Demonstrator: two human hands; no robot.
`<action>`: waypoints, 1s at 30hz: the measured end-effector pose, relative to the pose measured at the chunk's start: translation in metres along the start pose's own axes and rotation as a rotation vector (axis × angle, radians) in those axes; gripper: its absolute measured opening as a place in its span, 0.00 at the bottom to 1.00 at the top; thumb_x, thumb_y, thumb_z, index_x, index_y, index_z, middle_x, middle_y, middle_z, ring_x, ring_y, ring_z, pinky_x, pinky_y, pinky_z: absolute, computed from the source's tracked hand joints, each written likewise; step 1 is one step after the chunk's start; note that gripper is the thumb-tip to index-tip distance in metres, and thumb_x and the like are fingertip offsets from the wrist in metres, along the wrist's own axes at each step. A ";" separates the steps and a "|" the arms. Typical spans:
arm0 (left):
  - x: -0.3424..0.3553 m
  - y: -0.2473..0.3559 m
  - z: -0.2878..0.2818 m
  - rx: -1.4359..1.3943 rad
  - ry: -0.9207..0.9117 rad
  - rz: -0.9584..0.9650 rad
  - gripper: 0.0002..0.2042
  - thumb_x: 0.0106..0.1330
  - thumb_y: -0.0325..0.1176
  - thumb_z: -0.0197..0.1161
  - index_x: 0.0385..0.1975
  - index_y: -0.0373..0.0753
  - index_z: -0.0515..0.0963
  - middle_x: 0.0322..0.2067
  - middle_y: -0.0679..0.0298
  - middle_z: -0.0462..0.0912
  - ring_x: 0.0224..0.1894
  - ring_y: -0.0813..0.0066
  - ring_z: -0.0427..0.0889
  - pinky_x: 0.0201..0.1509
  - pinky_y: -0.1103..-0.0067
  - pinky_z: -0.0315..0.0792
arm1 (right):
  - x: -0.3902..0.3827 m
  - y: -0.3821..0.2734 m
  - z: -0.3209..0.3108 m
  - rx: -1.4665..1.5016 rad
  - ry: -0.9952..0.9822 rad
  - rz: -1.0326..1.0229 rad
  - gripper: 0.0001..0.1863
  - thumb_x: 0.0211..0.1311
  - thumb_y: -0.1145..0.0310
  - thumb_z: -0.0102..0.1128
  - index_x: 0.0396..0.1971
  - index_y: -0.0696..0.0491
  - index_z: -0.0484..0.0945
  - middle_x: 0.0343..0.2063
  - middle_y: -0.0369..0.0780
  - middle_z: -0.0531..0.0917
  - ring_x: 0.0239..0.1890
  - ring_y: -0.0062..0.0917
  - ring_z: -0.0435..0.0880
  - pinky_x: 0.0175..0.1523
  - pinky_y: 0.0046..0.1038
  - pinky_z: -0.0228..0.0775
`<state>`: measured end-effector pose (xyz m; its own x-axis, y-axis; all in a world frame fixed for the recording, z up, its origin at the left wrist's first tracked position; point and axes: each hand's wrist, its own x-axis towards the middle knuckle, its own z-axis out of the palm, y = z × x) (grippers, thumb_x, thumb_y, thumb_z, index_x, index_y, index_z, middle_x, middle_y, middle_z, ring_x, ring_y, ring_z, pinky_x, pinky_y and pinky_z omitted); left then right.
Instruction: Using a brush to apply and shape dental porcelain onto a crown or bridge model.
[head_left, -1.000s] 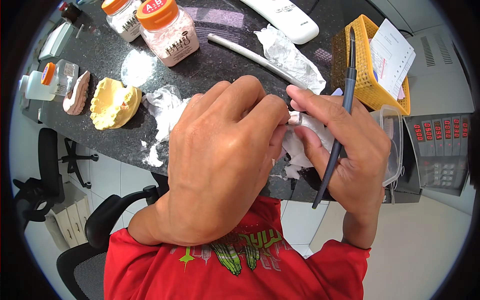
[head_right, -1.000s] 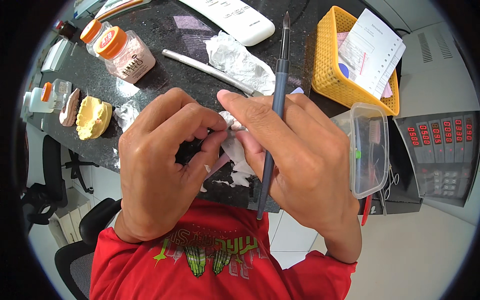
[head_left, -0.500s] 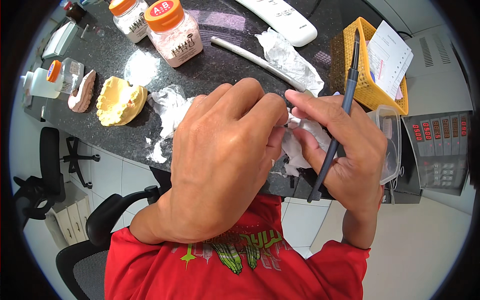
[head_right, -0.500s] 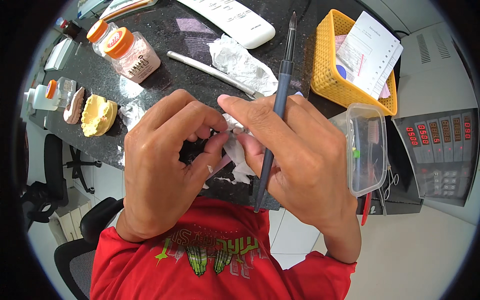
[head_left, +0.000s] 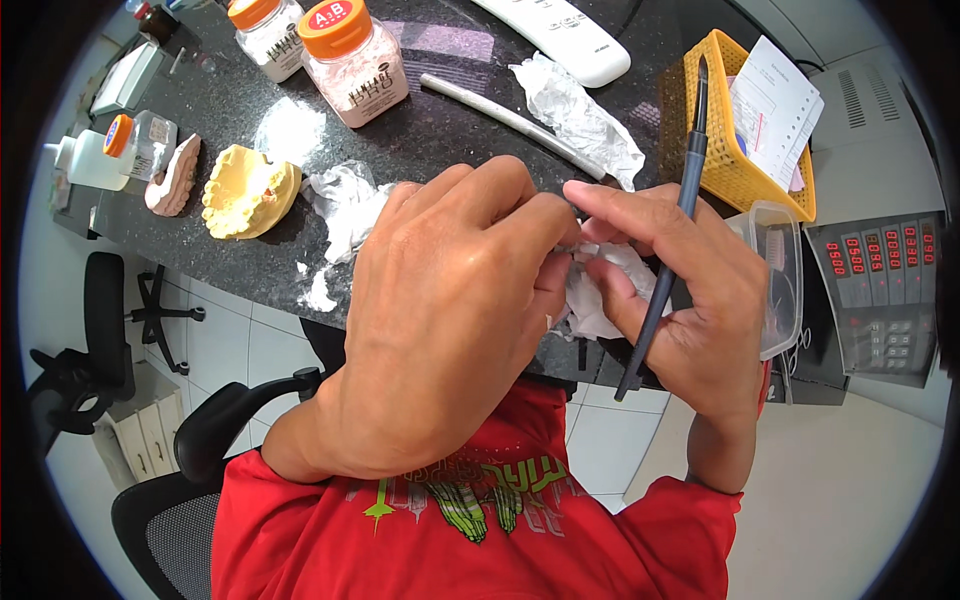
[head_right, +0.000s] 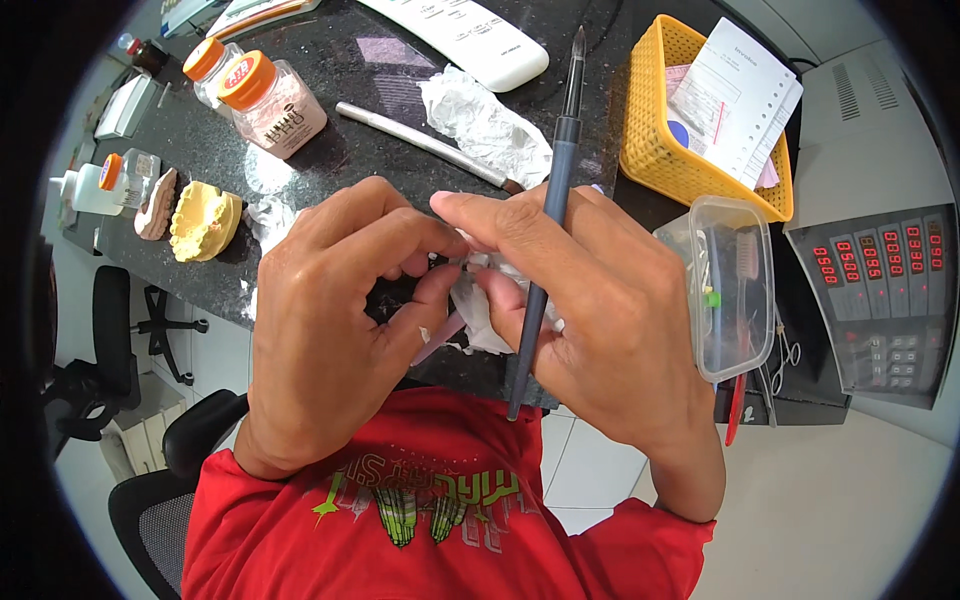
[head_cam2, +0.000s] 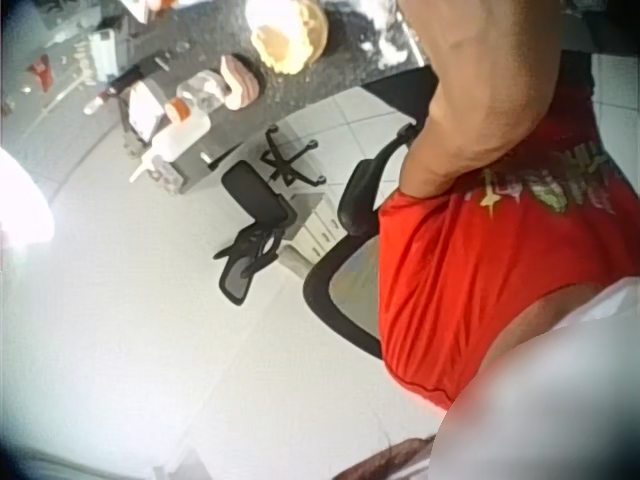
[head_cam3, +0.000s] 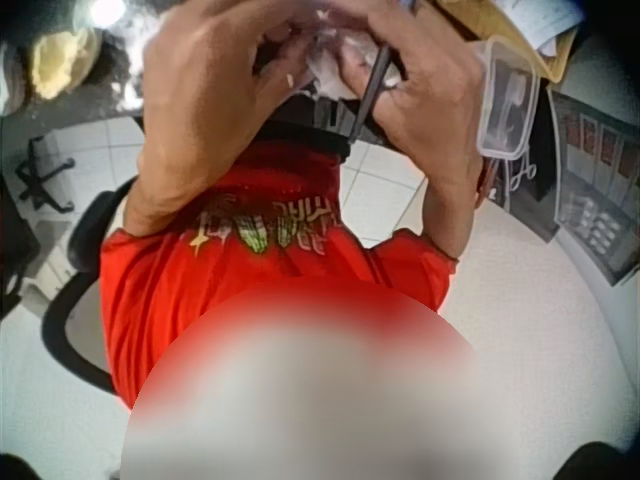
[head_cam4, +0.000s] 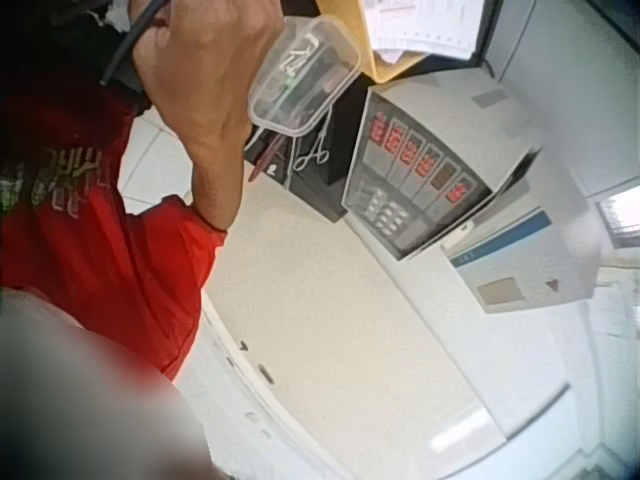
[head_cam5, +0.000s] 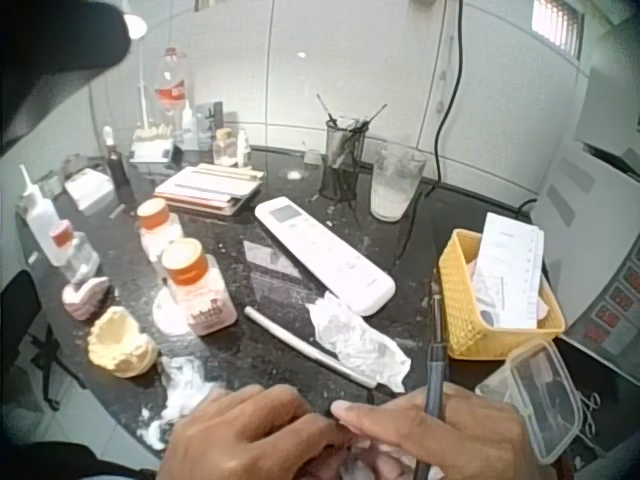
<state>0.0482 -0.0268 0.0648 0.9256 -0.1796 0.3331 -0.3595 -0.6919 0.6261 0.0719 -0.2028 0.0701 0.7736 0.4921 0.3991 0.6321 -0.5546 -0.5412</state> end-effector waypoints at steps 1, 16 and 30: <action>0.000 0.000 -0.001 0.001 0.000 0.001 0.09 0.47 0.20 0.66 0.29 0.38 0.79 0.23 0.64 0.72 0.25 0.69 0.75 0.29 0.76 0.68 | 0.000 0.000 0.000 0.000 0.002 -0.001 0.27 0.38 0.85 0.63 0.45 0.54 0.81 0.30 0.40 0.82 0.32 0.25 0.82 0.36 0.23 0.72; -0.007 -0.001 -0.003 -0.246 0.114 0.074 0.10 0.43 0.19 0.68 0.27 0.35 0.78 0.27 0.63 0.74 0.25 0.77 0.71 0.29 0.81 0.67 | 0.001 -0.005 -0.016 0.729 -0.062 0.405 0.21 0.52 0.82 0.63 0.48 0.61 0.75 0.32 0.36 0.79 0.35 0.12 0.78 0.42 0.14 0.72; -0.005 -0.003 0.000 -0.228 0.165 0.161 0.10 0.42 0.18 0.70 0.25 0.35 0.79 0.26 0.64 0.75 0.24 0.79 0.72 0.27 0.82 0.67 | 0.003 -0.002 -0.014 0.803 -0.089 0.414 0.21 0.52 0.81 0.65 0.48 0.61 0.75 0.34 0.36 0.78 0.37 0.14 0.79 0.45 0.15 0.73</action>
<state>0.0443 -0.0236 0.0617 0.8298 -0.1451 0.5389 -0.5343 -0.4857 0.6918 0.0734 -0.2104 0.0827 0.9046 0.4259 0.0172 0.0568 -0.0805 -0.9951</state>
